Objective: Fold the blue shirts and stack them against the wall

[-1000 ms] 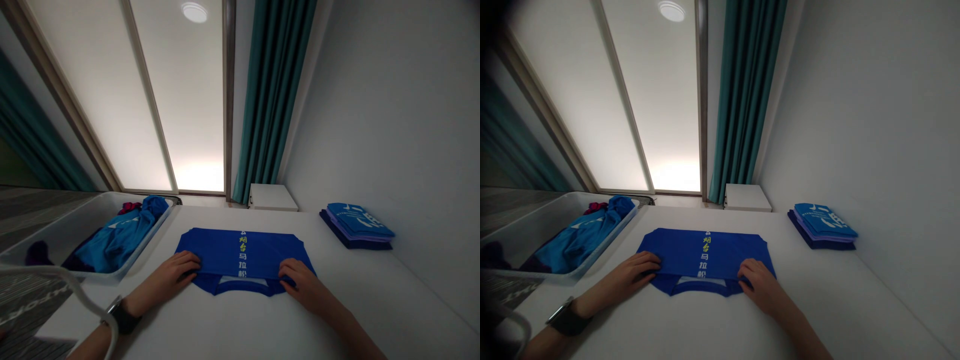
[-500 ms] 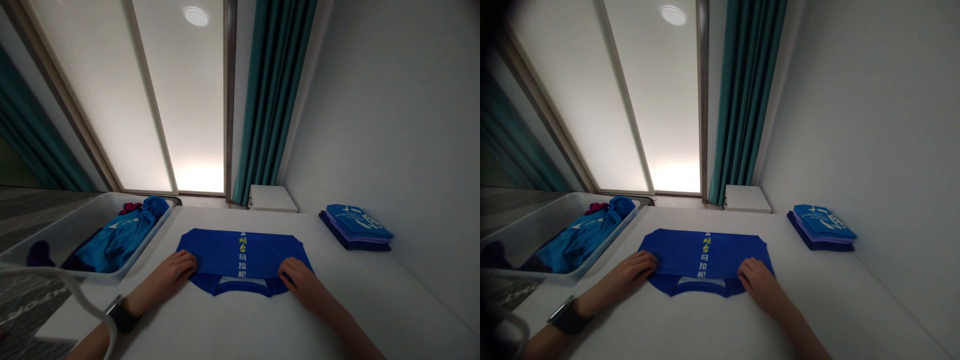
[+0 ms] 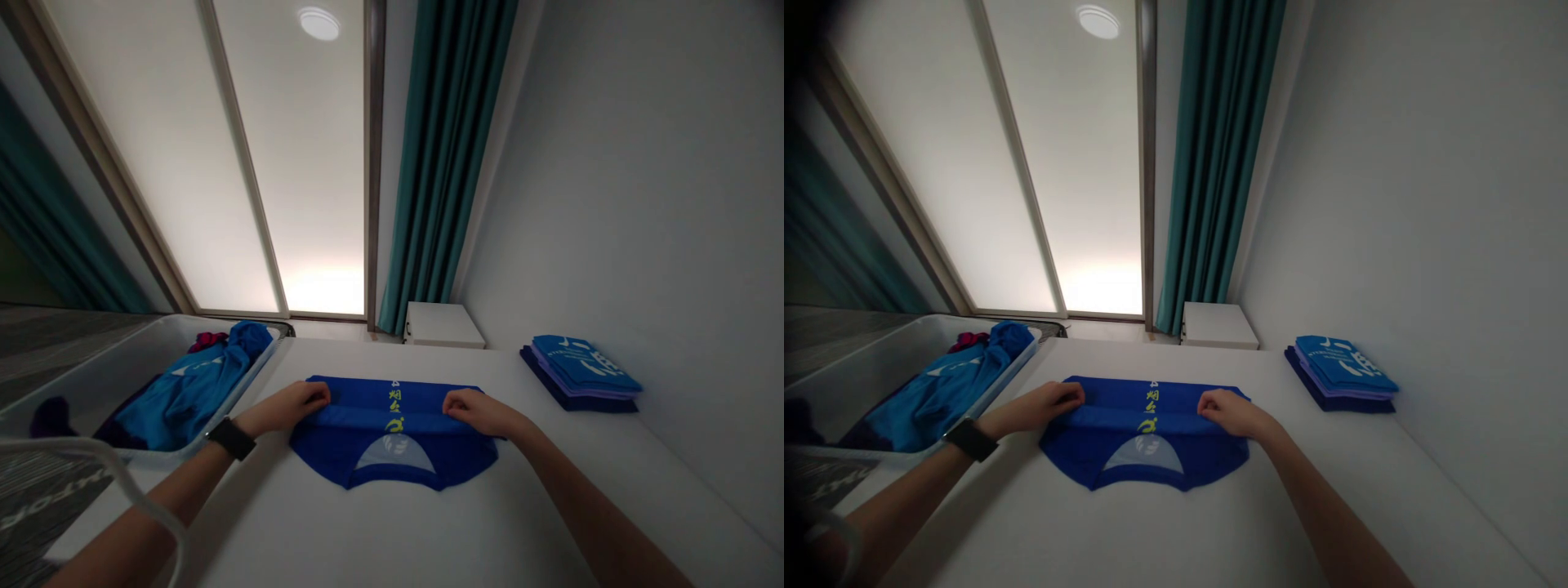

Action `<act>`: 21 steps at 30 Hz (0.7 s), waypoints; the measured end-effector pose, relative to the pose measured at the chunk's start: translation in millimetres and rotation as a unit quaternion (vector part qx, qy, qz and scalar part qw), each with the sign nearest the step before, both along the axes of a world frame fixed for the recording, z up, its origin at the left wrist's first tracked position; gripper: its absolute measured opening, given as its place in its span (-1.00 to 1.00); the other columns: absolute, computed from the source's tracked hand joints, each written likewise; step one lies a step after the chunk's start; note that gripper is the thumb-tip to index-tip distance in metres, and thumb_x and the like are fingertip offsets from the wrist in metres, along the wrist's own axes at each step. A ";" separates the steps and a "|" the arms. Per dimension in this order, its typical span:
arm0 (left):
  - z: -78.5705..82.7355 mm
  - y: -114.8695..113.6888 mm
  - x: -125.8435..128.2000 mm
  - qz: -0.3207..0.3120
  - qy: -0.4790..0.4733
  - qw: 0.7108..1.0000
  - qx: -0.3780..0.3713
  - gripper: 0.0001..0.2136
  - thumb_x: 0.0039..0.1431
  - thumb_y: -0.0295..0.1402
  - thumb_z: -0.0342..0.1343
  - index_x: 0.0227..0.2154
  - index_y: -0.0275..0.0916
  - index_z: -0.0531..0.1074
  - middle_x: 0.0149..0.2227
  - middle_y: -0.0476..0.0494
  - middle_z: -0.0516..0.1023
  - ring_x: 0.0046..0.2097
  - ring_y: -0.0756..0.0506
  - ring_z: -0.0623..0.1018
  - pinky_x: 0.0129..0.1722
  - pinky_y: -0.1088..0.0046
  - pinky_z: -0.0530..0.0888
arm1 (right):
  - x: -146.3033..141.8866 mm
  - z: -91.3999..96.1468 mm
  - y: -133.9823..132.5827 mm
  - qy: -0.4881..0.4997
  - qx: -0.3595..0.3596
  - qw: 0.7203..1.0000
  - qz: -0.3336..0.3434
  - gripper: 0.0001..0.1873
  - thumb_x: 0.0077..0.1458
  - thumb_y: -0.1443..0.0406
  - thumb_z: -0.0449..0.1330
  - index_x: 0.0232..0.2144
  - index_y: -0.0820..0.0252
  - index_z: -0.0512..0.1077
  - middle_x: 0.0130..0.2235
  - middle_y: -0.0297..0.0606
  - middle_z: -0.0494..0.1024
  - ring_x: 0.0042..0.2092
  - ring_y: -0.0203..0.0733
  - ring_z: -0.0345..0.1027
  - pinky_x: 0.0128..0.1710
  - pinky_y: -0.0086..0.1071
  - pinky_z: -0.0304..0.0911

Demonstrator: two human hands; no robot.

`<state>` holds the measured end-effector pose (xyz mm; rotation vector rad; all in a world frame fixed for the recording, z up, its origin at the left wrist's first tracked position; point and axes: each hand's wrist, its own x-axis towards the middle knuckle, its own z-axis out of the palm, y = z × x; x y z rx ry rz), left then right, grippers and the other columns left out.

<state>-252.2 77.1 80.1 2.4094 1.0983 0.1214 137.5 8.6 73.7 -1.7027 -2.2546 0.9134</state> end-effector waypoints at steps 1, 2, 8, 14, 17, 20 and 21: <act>-2.0 6.0 0.0 -0.001 0.011 1.000 0.008 -0.77 0.29 -0.24 -0.10 -0.30 -0.21 0.42 -0.32 -0.10 0.53 -0.29 -0.10 0.50 -0.27 0.44 0.35 | -0.1 -0.1 5.2 -0.018 0.001 1.000 0.000 -0.85 0.13 0.38 0.09 -0.30 0.19 0.46 -0.38 -0.31 0.49 -0.35 -0.27 0.34 -0.35 -0.45 0.18; -4.6 11.0 -0.1 -0.004 0.022 1.000 0.021 -0.78 0.29 -0.26 -0.10 -0.29 -0.20 0.43 -0.31 -0.10 0.53 -0.28 -0.11 0.50 -0.26 0.43 0.35 | -0.6 -0.5 9.3 -0.041 0.009 0.999 0.001 -0.85 0.13 0.39 0.09 -0.29 0.19 0.47 -0.40 -0.32 0.49 -0.37 -0.27 0.34 -0.37 -0.46 0.17; -13.6 -4.8 9.6 -0.037 0.049 0.962 0.265 -0.79 0.34 -0.41 -0.13 -0.27 -0.22 0.43 -0.22 -0.18 0.47 -0.16 -0.15 0.43 -0.08 0.29 0.28 | -12.8 -6.4 1.4 -0.133 0.139 0.981 -0.009 -0.84 0.11 0.45 0.10 -0.27 0.19 0.42 -0.23 -0.19 0.49 -0.21 -0.15 0.33 -0.19 -0.32 0.17; -14.7 -77.4 25.8 -0.118 -0.010 0.974 0.192 -0.91 0.30 -0.35 0.03 -0.24 -0.16 0.43 -0.23 -0.07 0.45 -0.17 -0.10 0.41 -0.10 0.35 0.26 | -32.6 -17.5 -57.6 -0.127 0.254 0.958 0.045 -0.88 0.22 0.41 0.05 -0.30 0.17 0.38 -0.24 -0.22 0.47 -0.21 -0.14 0.32 -0.13 -0.24 0.19; -18.1 -95.8 24.8 -0.131 -0.035 0.982 0.133 -0.83 0.18 -0.26 0.19 -0.19 -0.14 0.44 -0.13 -0.06 0.45 -0.11 -0.11 0.42 -0.06 0.35 0.28 | -36.3 -21.8 -86.1 -0.083 0.223 0.969 0.064 -0.91 0.12 0.33 0.22 -0.28 0.13 0.38 -0.20 -0.27 0.47 -0.15 -0.12 0.33 -0.06 -0.21 0.19; -20.0 -97.3 22.1 -0.128 -0.037 0.981 0.144 -0.82 0.17 -0.28 0.20 -0.18 -0.14 0.45 -0.11 -0.08 0.46 -0.09 -0.12 0.44 -0.07 0.36 0.33 | -34.8 -26.6 -100.2 -0.070 0.218 0.971 0.067 -0.81 0.06 0.30 0.30 -0.25 0.11 0.39 -0.17 -0.26 0.47 -0.12 -0.10 0.33 -0.09 -0.23 0.22; -20.2 -96.2 21.8 -0.130 -0.037 0.978 0.160 -0.85 0.20 -0.30 0.17 -0.18 -0.15 0.45 -0.13 -0.09 0.47 -0.10 -0.11 0.45 -0.08 0.36 0.34 | -33.9 -29.0 -101.7 -0.073 0.227 0.969 0.068 -0.83 0.06 0.31 0.29 -0.25 0.11 0.40 -0.17 -0.25 0.47 -0.12 -0.10 0.34 -0.09 -0.24 0.22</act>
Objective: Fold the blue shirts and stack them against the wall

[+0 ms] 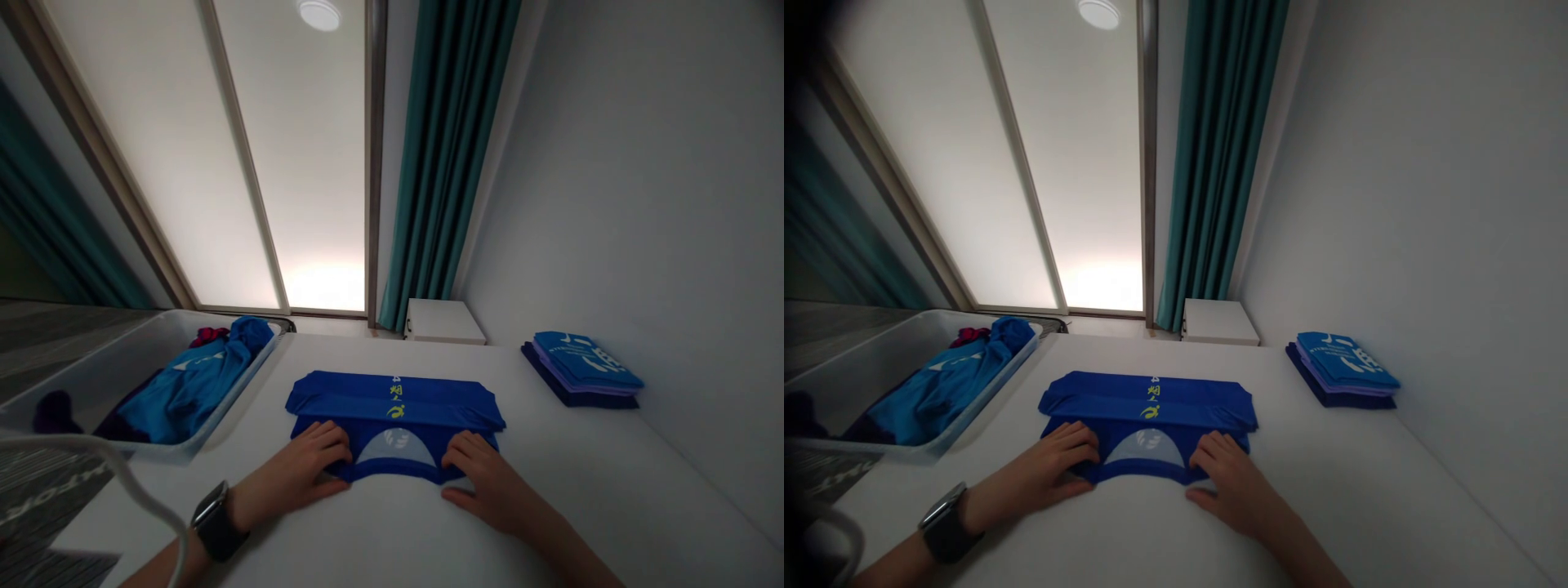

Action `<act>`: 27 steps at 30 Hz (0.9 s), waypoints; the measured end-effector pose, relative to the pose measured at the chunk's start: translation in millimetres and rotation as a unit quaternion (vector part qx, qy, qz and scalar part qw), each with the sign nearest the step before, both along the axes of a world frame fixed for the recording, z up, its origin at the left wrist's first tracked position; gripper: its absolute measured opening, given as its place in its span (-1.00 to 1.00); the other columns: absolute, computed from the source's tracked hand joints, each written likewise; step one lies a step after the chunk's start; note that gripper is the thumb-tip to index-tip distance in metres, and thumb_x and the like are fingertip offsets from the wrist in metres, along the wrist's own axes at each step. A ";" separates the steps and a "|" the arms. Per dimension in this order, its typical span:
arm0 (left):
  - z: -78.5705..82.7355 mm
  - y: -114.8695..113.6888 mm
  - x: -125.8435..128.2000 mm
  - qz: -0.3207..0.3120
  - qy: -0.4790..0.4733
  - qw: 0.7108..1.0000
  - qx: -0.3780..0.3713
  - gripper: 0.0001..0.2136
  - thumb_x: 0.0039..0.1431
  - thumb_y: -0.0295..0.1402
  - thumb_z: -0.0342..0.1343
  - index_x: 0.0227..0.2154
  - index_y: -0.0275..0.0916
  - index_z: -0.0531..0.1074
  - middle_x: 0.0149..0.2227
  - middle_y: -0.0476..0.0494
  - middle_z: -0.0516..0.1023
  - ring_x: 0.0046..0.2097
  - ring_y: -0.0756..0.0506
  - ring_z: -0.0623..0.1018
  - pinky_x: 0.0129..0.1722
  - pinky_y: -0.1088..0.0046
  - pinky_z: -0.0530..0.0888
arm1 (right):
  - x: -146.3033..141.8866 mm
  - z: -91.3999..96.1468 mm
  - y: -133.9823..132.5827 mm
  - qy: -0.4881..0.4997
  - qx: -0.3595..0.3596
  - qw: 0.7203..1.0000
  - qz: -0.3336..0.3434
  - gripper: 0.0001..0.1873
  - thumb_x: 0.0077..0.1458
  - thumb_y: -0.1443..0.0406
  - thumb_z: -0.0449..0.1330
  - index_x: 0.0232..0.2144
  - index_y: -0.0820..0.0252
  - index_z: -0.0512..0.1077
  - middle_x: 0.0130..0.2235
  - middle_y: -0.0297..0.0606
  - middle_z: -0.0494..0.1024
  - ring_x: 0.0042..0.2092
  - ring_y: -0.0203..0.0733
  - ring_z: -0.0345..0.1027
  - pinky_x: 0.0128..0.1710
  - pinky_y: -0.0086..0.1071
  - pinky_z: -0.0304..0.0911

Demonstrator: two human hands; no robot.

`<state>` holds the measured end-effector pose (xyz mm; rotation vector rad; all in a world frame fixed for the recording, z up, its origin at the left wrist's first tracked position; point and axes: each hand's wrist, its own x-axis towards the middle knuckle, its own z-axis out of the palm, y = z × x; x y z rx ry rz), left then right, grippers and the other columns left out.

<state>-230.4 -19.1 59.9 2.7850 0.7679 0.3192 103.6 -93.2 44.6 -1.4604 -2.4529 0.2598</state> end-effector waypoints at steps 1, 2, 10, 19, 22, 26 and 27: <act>-0.2 1.1 -0.1 -0.004 -0.003 1.000 0.020 -0.87 0.24 -0.31 0.13 -0.17 -0.15 0.46 -0.14 -0.09 0.49 -0.12 -0.11 0.46 -0.09 0.36 0.36 | 0.8 -2.8 -0.3 -0.006 0.014 1.000 0.001 -0.84 0.08 0.33 0.27 -0.25 0.12 0.41 -0.18 -0.25 0.48 -0.12 -0.11 0.34 -0.10 -0.24 0.22; -0.4 2.0 0.0 -0.010 -0.005 0.999 0.042 -0.87 0.27 -0.33 0.09 -0.16 -0.16 0.46 -0.16 -0.10 0.51 -0.13 -0.11 0.47 -0.10 0.37 0.38 | 1.4 -5.8 0.2 -0.014 0.030 0.999 0.003 -0.86 0.09 0.36 0.24 -0.24 0.12 0.41 -0.19 -0.24 0.48 -0.12 -0.11 0.35 -0.10 -0.24 0.22; -11.4 5.0 -4.5 0.059 -0.013 0.997 0.052 -0.74 0.30 -0.36 0.00 0.01 -0.14 0.42 -0.12 -0.14 0.57 -0.10 -0.15 0.53 -0.07 0.30 0.41 | -1.7 -13.1 13.5 -0.017 0.064 0.997 -0.033 -0.88 0.21 0.40 0.09 -0.28 0.15 0.42 -0.26 -0.26 0.51 -0.19 -0.13 0.38 -0.16 -0.26 0.23; -25.3 23.2 13.1 0.191 -0.023 0.981 0.028 -0.76 0.34 -0.30 -0.09 -0.14 -0.16 0.47 -0.21 -0.12 0.60 -0.21 -0.15 0.55 -0.15 0.26 0.37 | -11.7 -22.3 43.8 -0.043 0.101 0.984 -0.137 -0.82 0.28 0.30 0.04 -0.35 0.13 0.41 -0.36 -0.29 0.55 -0.29 -0.15 0.42 -0.25 -0.28 0.17; -30.2 23.1 14.6 0.195 -0.032 0.979 0.044 -0.77 0.34 -0.31 -0.11 -0.11 -0.16 0.44 -0.20 -0.12 0.60 -0.21 -0.15 0.55 -0.15 0.28 0.38 | -14.2 -26.1 45.7 -0.061 0.117 0.980 -0.149 -0.90 0.25 0.33 0.08 -0.26 0.12 0.41 -0.34 -0.29 0.56 -0.27 -0.12 0.43 -0.22 -0.26 0.16; -33.9 24.0 15.0 0.186 -0.035 0.980 0.060 -0.78 0.35 -0.32 -0.11 -0.15 -0.18 0.43 -0.23 -0.13 0.58 -0.23 -0.14 0.55 -0.19 0.31 0.40 | -13.1 -28.3 43.4 -0.055 0.132 0.981 -0.132 -0.87 0.26 0.37 0.05 -0.27 0.13 0.39 -0.31 -0.28 0.56 -0.26 -0.13 0.43 -0.19 -0.25 0.15; -34.7 24.8 15.1 0.181 -0.037 0.981 0.059 -0.78 0.35 -0.33 -0.12 -0.17 -0.18 0.43 -0.24 -0.13 0.58 -0.23 -0.14 0.55 -0.20 0.33 0.41 | -12.3 -28.6 42.8 -0.051 0.131 0.982 -0.123 -0.85 0.27 0.38 0.03 -0.29 0.13 0.39 -0.31 -0.28 0.56 -0.25 -0.14 0.42 -0.18 -0.25 0.14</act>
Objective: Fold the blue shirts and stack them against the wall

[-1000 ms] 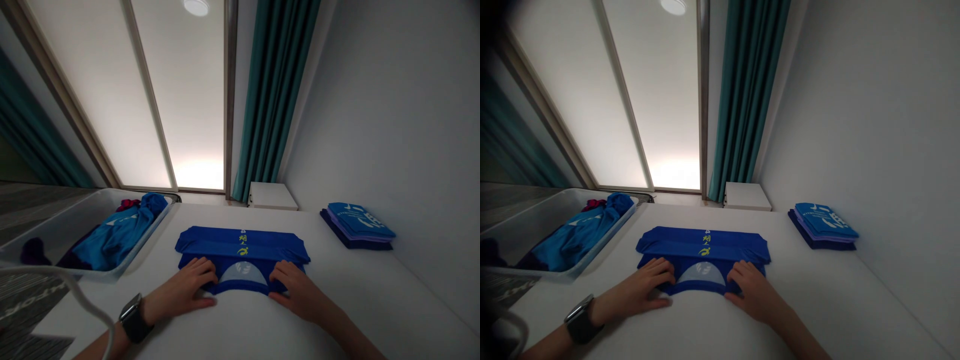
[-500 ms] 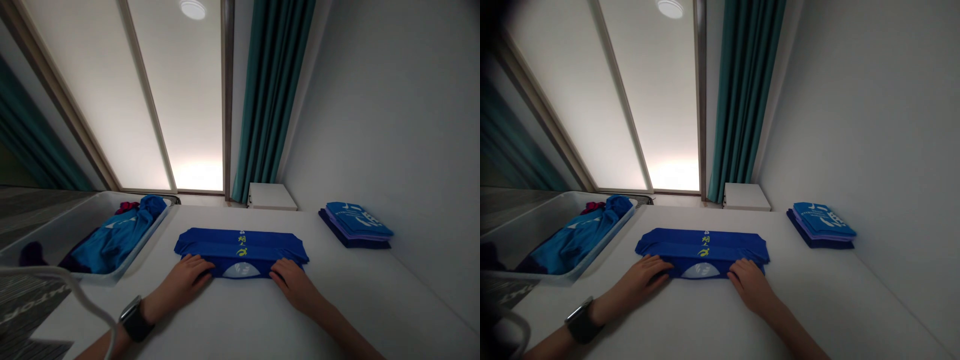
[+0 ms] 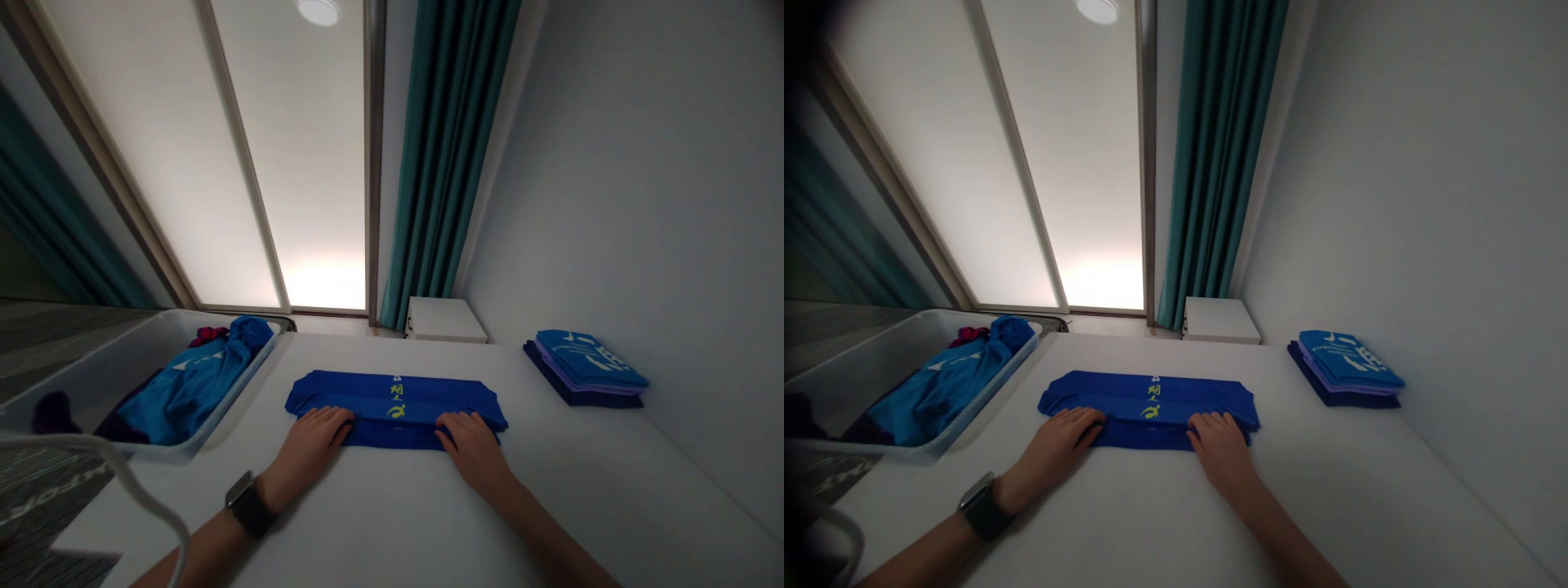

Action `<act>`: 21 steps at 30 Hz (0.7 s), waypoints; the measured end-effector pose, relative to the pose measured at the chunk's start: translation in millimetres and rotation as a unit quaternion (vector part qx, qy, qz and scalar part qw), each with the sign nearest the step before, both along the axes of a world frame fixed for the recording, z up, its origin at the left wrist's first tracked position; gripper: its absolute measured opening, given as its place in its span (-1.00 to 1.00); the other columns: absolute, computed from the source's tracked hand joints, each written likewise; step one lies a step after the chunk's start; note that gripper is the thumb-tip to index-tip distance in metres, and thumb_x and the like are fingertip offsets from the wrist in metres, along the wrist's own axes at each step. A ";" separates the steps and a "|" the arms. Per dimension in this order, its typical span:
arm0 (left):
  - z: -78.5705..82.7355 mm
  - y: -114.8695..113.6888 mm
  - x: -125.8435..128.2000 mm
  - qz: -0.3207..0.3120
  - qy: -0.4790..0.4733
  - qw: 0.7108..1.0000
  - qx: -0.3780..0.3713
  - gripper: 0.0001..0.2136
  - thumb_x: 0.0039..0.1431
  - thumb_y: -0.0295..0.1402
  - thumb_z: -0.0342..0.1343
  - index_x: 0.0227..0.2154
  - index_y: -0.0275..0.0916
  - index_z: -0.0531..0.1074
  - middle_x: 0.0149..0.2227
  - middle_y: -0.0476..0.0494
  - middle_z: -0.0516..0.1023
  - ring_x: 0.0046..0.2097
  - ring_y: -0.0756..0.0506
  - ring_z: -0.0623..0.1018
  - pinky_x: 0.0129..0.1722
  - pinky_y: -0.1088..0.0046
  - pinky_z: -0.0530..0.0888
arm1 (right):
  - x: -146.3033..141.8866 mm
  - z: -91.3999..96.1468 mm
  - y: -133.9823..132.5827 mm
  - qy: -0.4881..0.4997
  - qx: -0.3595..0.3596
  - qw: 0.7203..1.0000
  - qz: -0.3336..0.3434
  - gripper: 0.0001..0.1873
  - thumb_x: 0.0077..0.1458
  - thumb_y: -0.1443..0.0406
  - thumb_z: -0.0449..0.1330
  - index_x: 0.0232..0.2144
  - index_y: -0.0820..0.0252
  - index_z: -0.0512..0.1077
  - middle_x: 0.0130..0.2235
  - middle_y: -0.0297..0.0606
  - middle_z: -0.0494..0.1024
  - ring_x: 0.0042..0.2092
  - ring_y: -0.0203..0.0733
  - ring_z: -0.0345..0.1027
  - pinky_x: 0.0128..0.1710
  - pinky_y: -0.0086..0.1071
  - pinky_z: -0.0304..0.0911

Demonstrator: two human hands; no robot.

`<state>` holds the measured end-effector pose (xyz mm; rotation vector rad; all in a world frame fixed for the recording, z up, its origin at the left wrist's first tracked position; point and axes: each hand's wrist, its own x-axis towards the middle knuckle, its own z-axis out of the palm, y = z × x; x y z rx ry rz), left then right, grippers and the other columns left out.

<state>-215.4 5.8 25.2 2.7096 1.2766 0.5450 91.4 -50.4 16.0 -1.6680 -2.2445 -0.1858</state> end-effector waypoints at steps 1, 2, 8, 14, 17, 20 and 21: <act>-0.7 1.0 0.1 -0.005 -0.003 1.000 -0.001 -0.78 0.36 -0.33 -0.12 -0.19 -0.18 0.44 -0.25 -0.12 0.57 -0.23 -0.13 0.54 -0.22 0.34 0.41 | 1.0 -0.3 -0.5 0.003 -0.004 1.000 0.008 -0.82 0.27 0.38 0.02 -0.31 0.13 0.40 -0.32 -0.28 0.56 -0.25 -0.14 0.42 -0.18 -0.25 0.14; -1.4 2.0 0.1 -0.010 -0.008 1.000 -0.002 -0.78 0.36 -0.33 -0.12 -0.20 -0.18 0.44 -0.26 -0.11 0.56 -0.24 -0.12 0.54 -0.23 0.37 0.41 | 1.9 -0.6 -1.0 0.005 -0.009 1.000 0.015 -0.80 0.28 0.39 0.01 -0.32 0.13 0.40 -0.32 -0.29 0.56 -0.26 -0.15 0.41 -0.18 -0.26 0.14; 3.9 1.2 0.9 -0.009 0.031 0.999 0.036 -0.80 0.35 -0.40 -0.09 -0.23 -0.20 0.45 -0.28 -0.11 0.51 -0.25 -0.11 0.50 -0.25 0.36 0.42 | 5.0 0.3 -4.1 0.013 -0.014 1.000 0.022 -0.82 0.25 0.40 0.05 -0.25 0.14 0.45 -0.28 -0.26 0.53 -0.21 -0.13 0.37 -0.16 -0.24 0.16; 12.6 -18.0 10.3 -0.052 0.054 0.991 0.109 -0.73 0.32 -0.49 -0.09 -0.03 -0.23 0.44 -0.03 -0.22 0.50 -0.05 -0.20 0.47 -0.04 0.15 0.43 | -0.4 5.7 -10.0 -0.015 0.033 0.999 0.037 -0.76 0.26 0.41 0.02 -0.24 0.16 0.50 -0.26 -0.19 0.51 -0.19 -0.11 0.32 -0.18 -0.23 0.16; 7.8 -29.2 12.4 -0.074 0.037 0.992 0.095 -0.69 0.32 -0.39 -0.06 0.07 -0.24 0.39 0.06 -0.24 0.48 0.04 -0.23 0.46 0.04 0.11 0.44 | -5.3 5.7 -16.8 0.005 0.044 0.997 0.070 -0.73 0.26 0.42 0.01 -0.14 0.18 0.49 -0.19 -0.17 0.54 -0.11 -0.10 0.34 -0.10 -0.21 0.18; 0.1 -39.1 9.9 -0.094 0.029 0.993 0.071 -0.60 0.32 -0.31 -0.04 0.19 -0.23 0.27 0.17 -0.25 0.40 0.15 -0.23 0.40 0.10 0.15 0.43 | -9.5 4.2 -23.9 0.010 0.039 0.995 0.091 -0.70 0.25 0.41 0.01 -0.05 0.18 0.46 -0.11 -0.14 0.55 -0.04 -0.08 0.35 -0.01 -0.16 0.20; -2.0 -41.9 8.6 -0.101 0.030 0.992 0.066 -0.57 0.33 -0.29 -0.04 0.23 -0.23 0.22 0.20 -0.25 0.37 0.19 -0.23 0.37 0.12 0.16 0.42 | -10.6 4.0 -25.6 0.012 0.035 0.995 0.095 -0.69 0.25 0.40 0.01 -0.03 0.18 0.45 -0.08 -0.13 0.54 -0.02 -0.07 0.35 0.01 -0.15 0.20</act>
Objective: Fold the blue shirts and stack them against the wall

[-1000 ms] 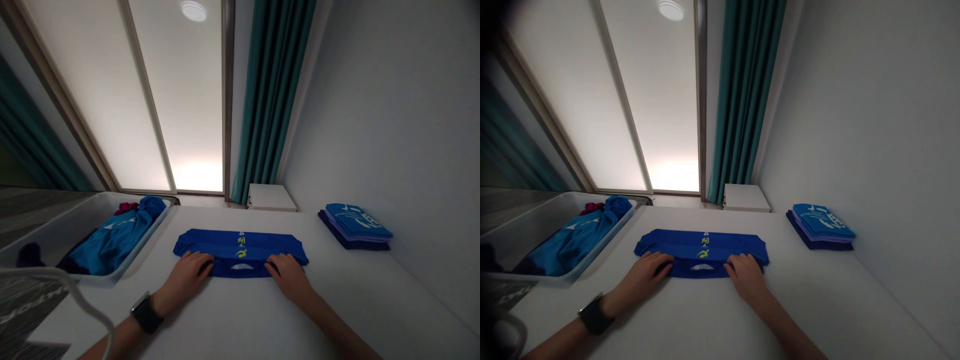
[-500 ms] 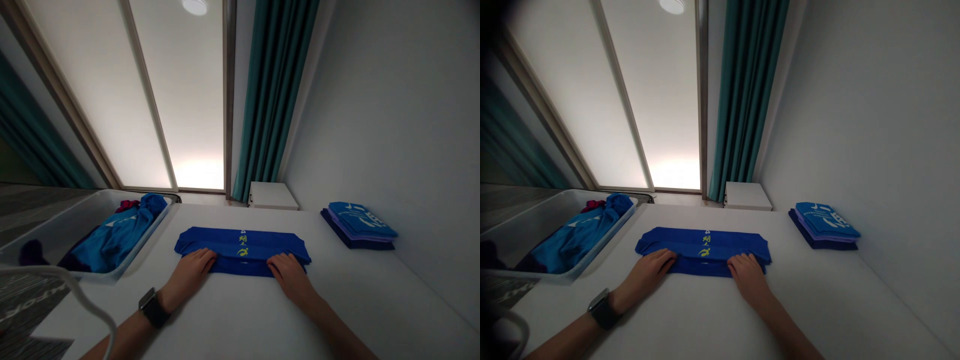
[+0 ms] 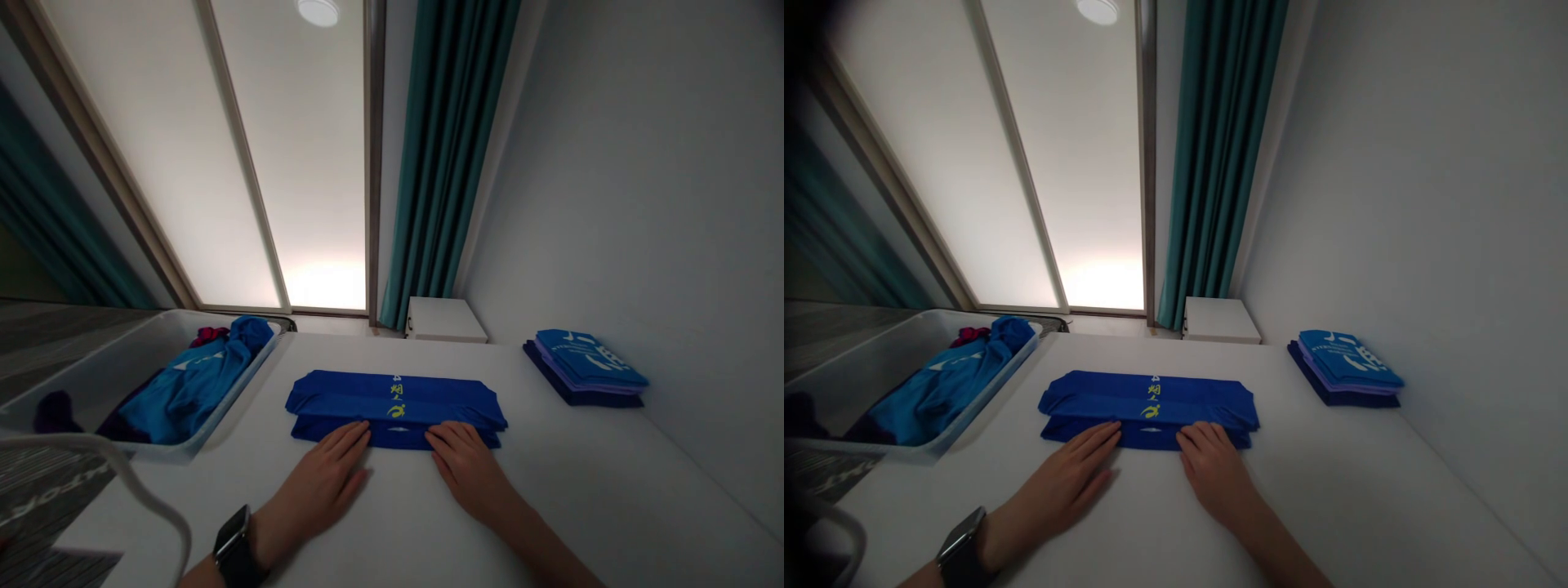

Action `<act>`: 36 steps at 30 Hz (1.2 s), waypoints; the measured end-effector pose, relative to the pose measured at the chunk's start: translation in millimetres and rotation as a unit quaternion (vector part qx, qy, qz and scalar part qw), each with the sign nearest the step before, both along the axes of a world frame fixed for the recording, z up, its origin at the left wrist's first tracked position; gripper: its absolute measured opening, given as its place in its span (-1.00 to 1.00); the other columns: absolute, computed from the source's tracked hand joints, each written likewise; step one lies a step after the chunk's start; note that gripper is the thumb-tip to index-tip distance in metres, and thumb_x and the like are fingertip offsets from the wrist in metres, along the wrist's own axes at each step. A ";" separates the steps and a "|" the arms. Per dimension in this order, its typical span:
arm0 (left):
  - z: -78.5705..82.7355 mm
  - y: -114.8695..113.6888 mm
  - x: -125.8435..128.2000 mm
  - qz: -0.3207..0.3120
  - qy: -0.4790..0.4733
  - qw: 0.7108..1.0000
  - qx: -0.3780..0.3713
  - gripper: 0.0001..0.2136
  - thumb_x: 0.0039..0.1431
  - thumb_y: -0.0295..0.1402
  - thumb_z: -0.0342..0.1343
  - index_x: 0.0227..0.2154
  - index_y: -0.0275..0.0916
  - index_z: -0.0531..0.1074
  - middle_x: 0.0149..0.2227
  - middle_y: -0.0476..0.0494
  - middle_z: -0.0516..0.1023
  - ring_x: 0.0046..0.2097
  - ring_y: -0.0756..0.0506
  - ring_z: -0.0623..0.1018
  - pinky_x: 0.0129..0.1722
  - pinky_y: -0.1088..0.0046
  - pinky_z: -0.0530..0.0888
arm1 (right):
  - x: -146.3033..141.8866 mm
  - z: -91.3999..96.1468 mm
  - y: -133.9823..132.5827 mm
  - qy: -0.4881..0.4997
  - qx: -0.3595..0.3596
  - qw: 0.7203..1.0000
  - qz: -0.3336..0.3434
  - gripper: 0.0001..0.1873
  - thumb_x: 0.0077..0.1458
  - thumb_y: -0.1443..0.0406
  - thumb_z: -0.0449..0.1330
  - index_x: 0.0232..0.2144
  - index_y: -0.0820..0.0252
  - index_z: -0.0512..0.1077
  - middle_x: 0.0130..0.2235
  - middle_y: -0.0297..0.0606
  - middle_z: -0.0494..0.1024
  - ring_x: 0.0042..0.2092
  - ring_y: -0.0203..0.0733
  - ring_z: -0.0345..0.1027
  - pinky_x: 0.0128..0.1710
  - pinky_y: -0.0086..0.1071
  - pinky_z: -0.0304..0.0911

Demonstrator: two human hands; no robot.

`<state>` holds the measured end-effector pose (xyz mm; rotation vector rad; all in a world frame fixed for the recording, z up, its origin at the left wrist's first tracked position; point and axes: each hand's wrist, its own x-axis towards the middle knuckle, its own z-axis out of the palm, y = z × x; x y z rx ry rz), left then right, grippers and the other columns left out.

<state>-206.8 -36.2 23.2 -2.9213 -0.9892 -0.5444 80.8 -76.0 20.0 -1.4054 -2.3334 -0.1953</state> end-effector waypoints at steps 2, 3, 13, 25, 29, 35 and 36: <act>-1.8 -3.8 -2.3 -0.011 0.008 1.000 -0.007 -0.53 0.34 -0.27 -0.05 0.27 -0.22 0.15 0.25 -0.23 0.30 0.24 -0.23 0.31 0.15 0.16 0.41 | -1.0 0.8 -1.3 0.006 -0.012 1.000 0.003 -0.68 0.24 0.40 0.02 -0.02 0.17 0.44 -0.06 -0.14 0.54 0.00 -0.06 0.34 0.03 -0.13 0.20; -1.4 -4.3 -3.2 -0.016 0.010 1.000 -0.008 -0.52 0.34 -0.27 -0.06 0.28 -0.21 0.13 0.26 -0.23 0.28 0.26 -0.23 0.30 0.16 0.15 0.40 | -0.8 1.9 -0.7 0.010 -0.018 1.000 0.004 -0.68 0.24 0.40 0.02 -0.03 0.17 0.45 -0.06 -0.15 0.54 0.01 -0.06 0.35 0.04 -0.12 0.20; 28.2 70.7 -41.1 0.092 0.020 0.995 -0.011 -0.64 0.27 -0.33 -0.01 0.12 -0.16 0.35 0.09 -0.22 0.44 0.10 -0.24 0.40 0.11 0.10 0.31 | 55.7 11.4 39.2 -0.014 -0.015 0.995 -0.094 -0.64 0.19 0.32 0.07 0.04 0.15 0.39 -0.02 -0.08 0.47 0.02 0.00 0.31 0.01 -0.09 0.18; 27.5 98.6 -72.8 0.169 0.040 0.981 -0.084 -0.71 0.21 -0.37 -0.08 -0.14 -0.16 0.51 -0.09 -0.18 0.54 -0.06 -0.19 0.50 -0.04 0.21 0.36 | 98.0 20.2 54.7 0.098 -0.217 0.962 -0.138 -0.86 0.13 0.25 0.07 -0.33 0.12 0.42 -0.26 -0.24 0.54 -0.17 -0.10 0.40 -0.12 -0.19 0.23; 30.8 98.3 -79.7 0.166 0.009 0.982 -0.092 -0.75 0.22 -0.33 -0.08 -0.21 -0.16 0.50 -0.18 -0.14 0.55 -0.13 -0.17 0.53 -0.08 0.27 0.40 | 100.2 24.5 48.2 0.156 -0.207 0.958 -0.120 -0.84 0.15 0.22 0.03 -0.33 0.11 0.38 -0.26 -0.24 0.56 -0.17 -0.10 0.44 -0.09 -0.18 0.25; 23.7 72.0 -96.3 0.159 -0.104 0.978 -0.084 -0.77 0.26 -0.23 -0.07 -0.25 -0.19 0.44 -0.21 -0.15 0.51 -0.16 -0.15 0.52 -0.14 0.31 0.45 | 101.5 15.6 19.8 0.176 -0.142 0.968 -0.106 -0.84 0.16 0.24 0.01 -0.31 0.10 0.37 -0.26 -0.20 0.52 -0.20 -0.10 0.42 -0.12 -0.19 0.31; 21.4 65.4 -98.8 0.155 -0.112 0.978 -0.087 -0.78 0.26 -0.22 -0.07 -0.26 -0.19 0.43 -0.21 -0.16 0.51 -0.16 -0.15 0.52 -0.14 0.31 0.46 | 102.1 12.3 13.7 0.175 -0.136 0.970 -0.100 -0.85 0.15 0.26 0.01 -0.32 0.10 0.37 -0.25 -0.20 0.52 -0.19 -0.10 0.41 -0.12 -0.20 0.32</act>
